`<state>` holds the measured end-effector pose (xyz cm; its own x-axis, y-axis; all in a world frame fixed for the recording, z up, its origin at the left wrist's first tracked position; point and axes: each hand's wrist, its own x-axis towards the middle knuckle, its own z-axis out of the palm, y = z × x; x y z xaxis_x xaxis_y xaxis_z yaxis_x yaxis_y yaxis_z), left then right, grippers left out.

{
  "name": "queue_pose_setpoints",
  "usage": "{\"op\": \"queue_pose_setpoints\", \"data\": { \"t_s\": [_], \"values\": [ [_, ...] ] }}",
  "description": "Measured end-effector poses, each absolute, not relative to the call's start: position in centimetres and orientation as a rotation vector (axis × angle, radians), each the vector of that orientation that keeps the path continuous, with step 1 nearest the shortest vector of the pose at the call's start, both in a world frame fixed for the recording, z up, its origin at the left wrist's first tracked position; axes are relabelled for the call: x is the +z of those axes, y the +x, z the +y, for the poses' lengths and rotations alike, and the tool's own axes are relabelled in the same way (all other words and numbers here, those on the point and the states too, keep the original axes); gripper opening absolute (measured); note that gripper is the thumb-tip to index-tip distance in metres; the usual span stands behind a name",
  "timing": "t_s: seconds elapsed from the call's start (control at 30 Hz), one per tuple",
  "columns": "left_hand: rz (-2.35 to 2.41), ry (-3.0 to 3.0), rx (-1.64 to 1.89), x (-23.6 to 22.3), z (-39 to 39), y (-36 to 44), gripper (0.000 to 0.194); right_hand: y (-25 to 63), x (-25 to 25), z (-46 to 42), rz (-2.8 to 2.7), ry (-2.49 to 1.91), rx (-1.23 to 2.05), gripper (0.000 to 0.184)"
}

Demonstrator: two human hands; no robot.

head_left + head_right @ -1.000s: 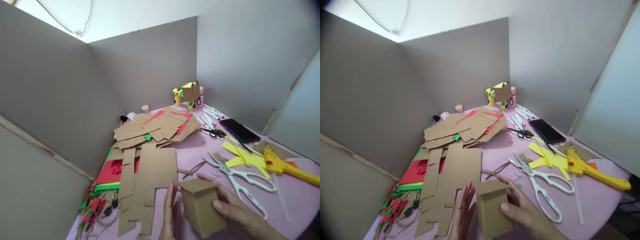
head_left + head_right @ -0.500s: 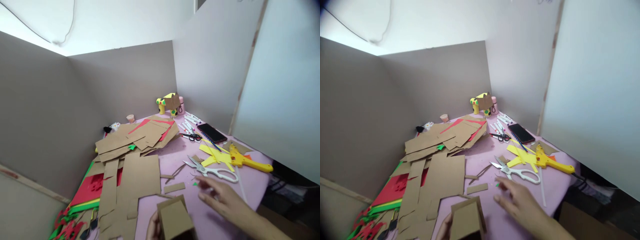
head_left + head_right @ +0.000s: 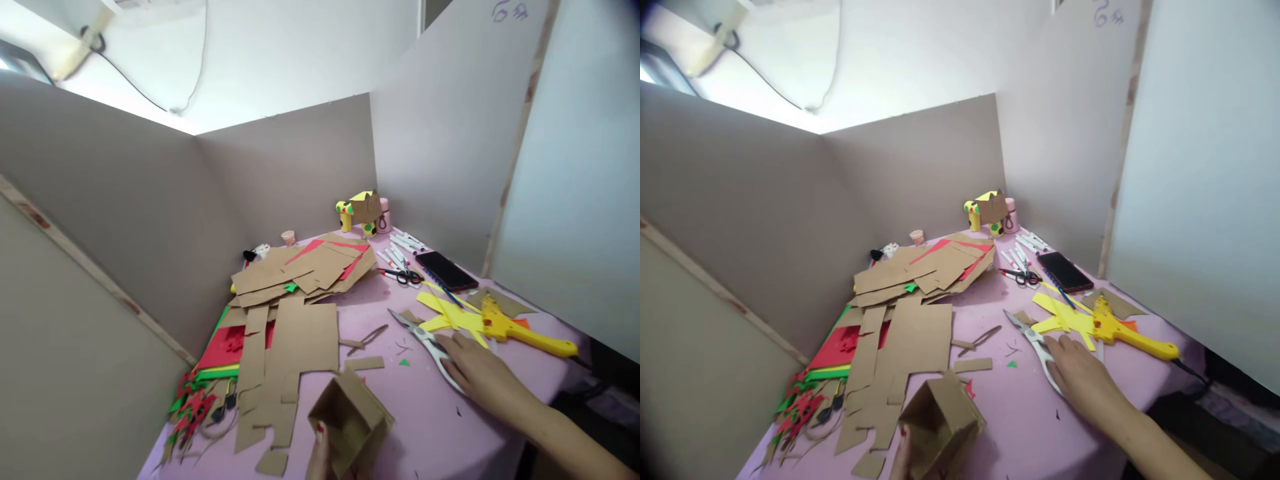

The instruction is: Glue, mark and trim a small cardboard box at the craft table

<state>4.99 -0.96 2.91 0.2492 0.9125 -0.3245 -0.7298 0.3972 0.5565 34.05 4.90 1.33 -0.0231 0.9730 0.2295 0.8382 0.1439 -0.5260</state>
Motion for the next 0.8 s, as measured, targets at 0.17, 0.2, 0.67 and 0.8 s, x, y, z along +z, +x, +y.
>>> {"op": "queue_pose_setpoints", "data": {
  "t_s": [0.17,0.2,0.67,0.8],
  "values": [
    [0.684,0.284,1.236,2.3,-1.0,5.0,0.058,34.9,1.5,3.5,-1.715,-1.551,0.594,0.040],
    [0.684,0.279,1.256,2.4,-1.1,5.1,0.060,34.6,1.8,2.9,-1.649,-1.519,0.659,0.043],
    [0.809,0.564,1.302,5.2,-4.7,7.7,0.077,27.0,3.2,-3.8,-0.827,-0.990,1.542,0.053],
    [0.698,0.711,1.285,5.9,-5.6,8.3,0.068,27.2,4.2,-3.8,-1.171,-1.009,1.302,0.075]
  ]
}}
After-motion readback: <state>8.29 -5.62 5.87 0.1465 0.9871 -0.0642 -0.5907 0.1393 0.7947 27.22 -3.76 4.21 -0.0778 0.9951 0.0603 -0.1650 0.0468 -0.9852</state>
